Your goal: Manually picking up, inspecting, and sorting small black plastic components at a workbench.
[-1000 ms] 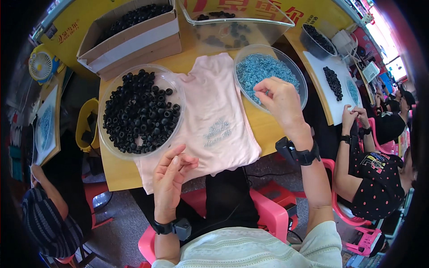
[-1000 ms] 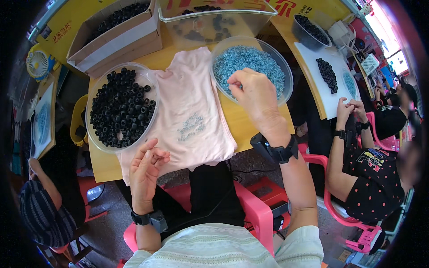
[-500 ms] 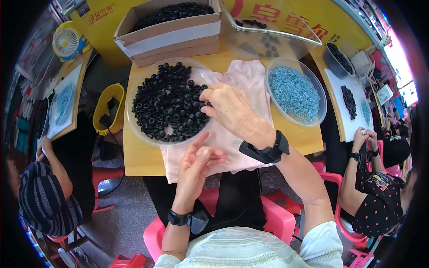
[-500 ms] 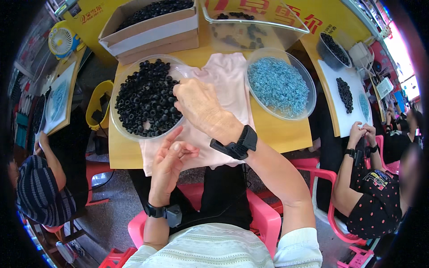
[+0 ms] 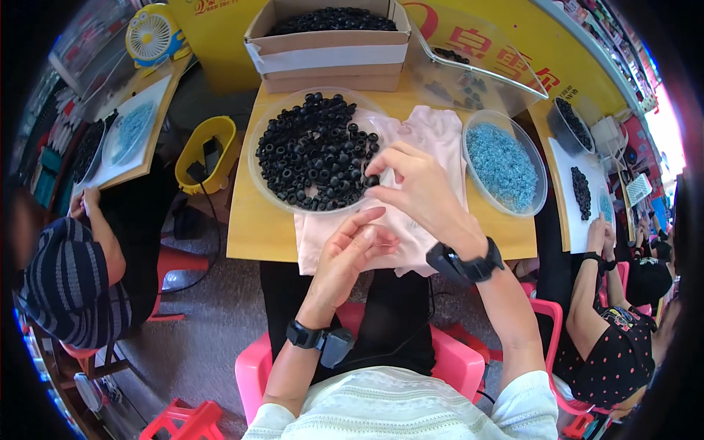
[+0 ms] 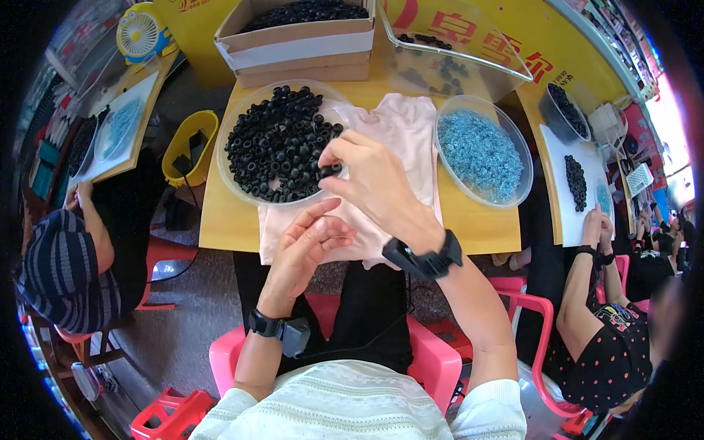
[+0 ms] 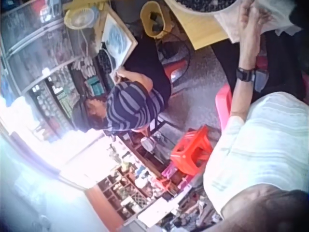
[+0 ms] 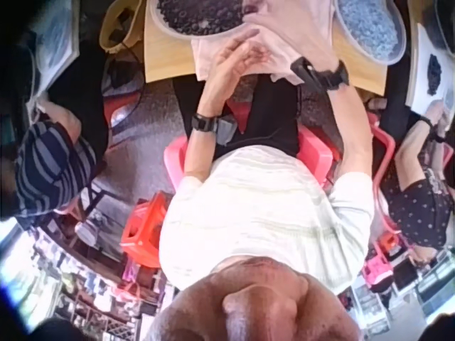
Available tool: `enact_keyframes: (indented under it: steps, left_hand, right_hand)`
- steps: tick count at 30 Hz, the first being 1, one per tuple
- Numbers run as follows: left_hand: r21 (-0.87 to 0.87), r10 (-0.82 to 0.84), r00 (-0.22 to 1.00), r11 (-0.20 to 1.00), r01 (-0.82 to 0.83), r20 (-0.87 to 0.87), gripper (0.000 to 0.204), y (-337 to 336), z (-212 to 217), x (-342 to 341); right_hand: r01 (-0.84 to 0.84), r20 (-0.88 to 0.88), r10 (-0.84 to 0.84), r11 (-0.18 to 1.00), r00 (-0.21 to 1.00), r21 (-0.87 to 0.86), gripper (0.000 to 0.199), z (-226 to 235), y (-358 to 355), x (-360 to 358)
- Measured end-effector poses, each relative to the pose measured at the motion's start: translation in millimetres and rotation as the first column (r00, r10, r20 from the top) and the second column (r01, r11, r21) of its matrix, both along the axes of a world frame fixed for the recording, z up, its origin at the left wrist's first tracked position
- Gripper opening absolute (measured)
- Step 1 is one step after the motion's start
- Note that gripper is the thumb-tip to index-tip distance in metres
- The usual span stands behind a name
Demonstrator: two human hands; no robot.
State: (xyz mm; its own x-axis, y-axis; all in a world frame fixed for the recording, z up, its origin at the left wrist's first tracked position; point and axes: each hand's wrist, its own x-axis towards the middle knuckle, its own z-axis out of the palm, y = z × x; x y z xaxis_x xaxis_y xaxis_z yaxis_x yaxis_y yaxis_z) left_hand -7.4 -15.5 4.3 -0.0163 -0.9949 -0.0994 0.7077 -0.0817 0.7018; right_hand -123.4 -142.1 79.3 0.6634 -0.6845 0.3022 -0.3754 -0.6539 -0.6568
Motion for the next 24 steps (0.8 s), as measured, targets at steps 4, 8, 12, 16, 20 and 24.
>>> enact_keyframes:
  steps: [4, 8, 12, 16, 20, 24]
  left_hand:
    - [-0.053, 0.09, 0.996, 0.994, -0.091, -0.024, 0.036, 17.4, 18.1, -7.2]
    - [-0.068, 0.099, 0.994, 0.993, -0.095, 0.048, 0.026, 34.2, 30.3, -25.2]
    - [0.008, 0.046, 0.998, 0.999, -0.046, 0.052, 0.018, 49.7, 29.6, -31.6]
    - [0.058, 0.077, 0.992, 0.995, -0.083, 0.095, 0.012, 57.2, 27.7, -35.0]
    - [0.067, 0.101, 0.987, 0.992, -0.11, 0.125, 0.01, 55.9, 19.2, -25.5]
    - [0.082, 0.111, 0.972, 0.988, -0.13, 0.206, 0.013, 44.1, 23.1, -22.7]
  right_hand:
    - [-0.019, 0.01, 0.018, 0.998, 1.0, 0.065, 0.02, 20.6, 41.2, -27.7]
    - [-0.019, 0.116, 0.029, 0.996, 0.993, -0.085, 0.02, 15.2, 75.7, -47.6]
    - [-0.001, 0.07, 0.018, 0.972, 0.997, -0.237, 0.028, 11.0, 106.8, -61.1]
    - [0.002, 0.128, 0.002, 1.0, 0.992, -0.027, 0.03, -1.2, 122.3, -71.4]
    - [0.136, 0.045, -0.14, 0.987, 0.989, 0.091, 0.027, -9.9, 104.9, -96.3]
    - [0.329, -0.009, -0.329, 0.942, 0.944, 0.062, 0.014, -12.2, 65.3, -112.3]
